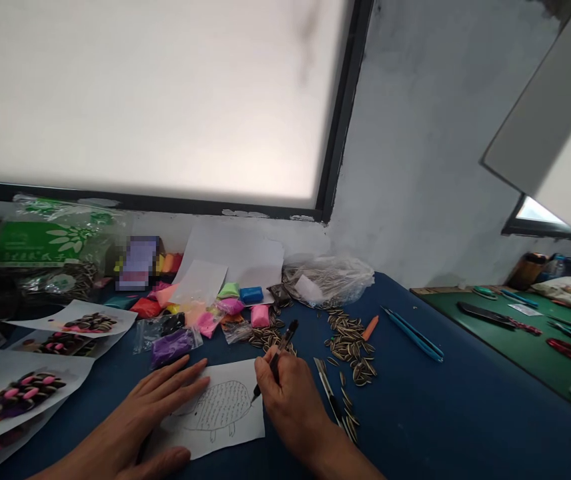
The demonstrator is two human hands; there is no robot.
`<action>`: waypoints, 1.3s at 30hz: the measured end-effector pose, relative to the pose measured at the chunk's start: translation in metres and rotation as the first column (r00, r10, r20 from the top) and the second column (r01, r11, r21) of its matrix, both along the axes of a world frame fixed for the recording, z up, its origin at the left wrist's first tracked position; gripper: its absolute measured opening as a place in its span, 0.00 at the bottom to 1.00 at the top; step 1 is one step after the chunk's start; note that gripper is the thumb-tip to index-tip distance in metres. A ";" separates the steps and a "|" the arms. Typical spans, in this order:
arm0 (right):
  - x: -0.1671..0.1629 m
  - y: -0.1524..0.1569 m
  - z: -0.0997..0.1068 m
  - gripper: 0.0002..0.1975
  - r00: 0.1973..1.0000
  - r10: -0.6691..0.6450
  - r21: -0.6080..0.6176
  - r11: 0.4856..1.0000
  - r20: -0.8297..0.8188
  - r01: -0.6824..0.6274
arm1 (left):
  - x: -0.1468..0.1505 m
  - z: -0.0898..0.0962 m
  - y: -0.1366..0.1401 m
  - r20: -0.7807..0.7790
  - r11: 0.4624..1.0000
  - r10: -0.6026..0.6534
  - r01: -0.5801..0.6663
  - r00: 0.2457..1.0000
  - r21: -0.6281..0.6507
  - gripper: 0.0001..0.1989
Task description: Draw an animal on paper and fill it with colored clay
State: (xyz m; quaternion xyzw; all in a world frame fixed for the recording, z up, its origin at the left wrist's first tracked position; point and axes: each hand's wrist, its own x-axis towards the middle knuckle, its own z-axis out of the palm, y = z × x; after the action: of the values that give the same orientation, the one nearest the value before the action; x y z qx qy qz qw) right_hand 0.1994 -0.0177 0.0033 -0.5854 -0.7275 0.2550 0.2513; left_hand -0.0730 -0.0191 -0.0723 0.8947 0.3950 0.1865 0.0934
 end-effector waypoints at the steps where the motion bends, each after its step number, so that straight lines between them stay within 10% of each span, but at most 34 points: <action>1: 0.002 0.002 0.002 0.19 0.999 0.003 -0.022 1.000 0.043 -0.002 | 0.000 0.002 -0.001 0.017 1.000 -0.012 0.012 1.000 -0.002 0.37; 13: 0.014 0.009 0.011 0.21 0.849 0.030 -0.102 0.994 0.527 0.028 | 0.000 -0.013 0.017 0.427 0.970 0.237 -0.234 0.873 -0.061 0.17; 28: 0.004 0.004 0.023 0.13 0.732 0.061 -0.179 0.980 0.678 0.084 | -0.005 -0.033 0.019 -0.030 0.980 0.067 -0.060 0.997 0.189 0.28; 34: 0.005 0.006 0.023 0.13 0.721 0.060 -0.157 0.985 0.691 0.069 | -0.006 -0.032 0.017 0.065 0.995 0.071 -0.075 0.995 0.069 0.26; 39: 0.005 0.007 0.023 0.14 0.711 0.038 -0.132 0.988 0.702 0.078 | -0.010 -0.010 0.020 0.335 0.902 0.386 -0.276 0.860 -0.330 0.24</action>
State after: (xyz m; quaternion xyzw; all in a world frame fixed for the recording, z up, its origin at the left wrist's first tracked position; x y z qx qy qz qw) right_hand 0.2047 -0.0104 0.0267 -0.6634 -0.7404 0.0652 -0.0866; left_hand -0.0829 0.0012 -0.0821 0.7354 0.5389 0.3194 0.2583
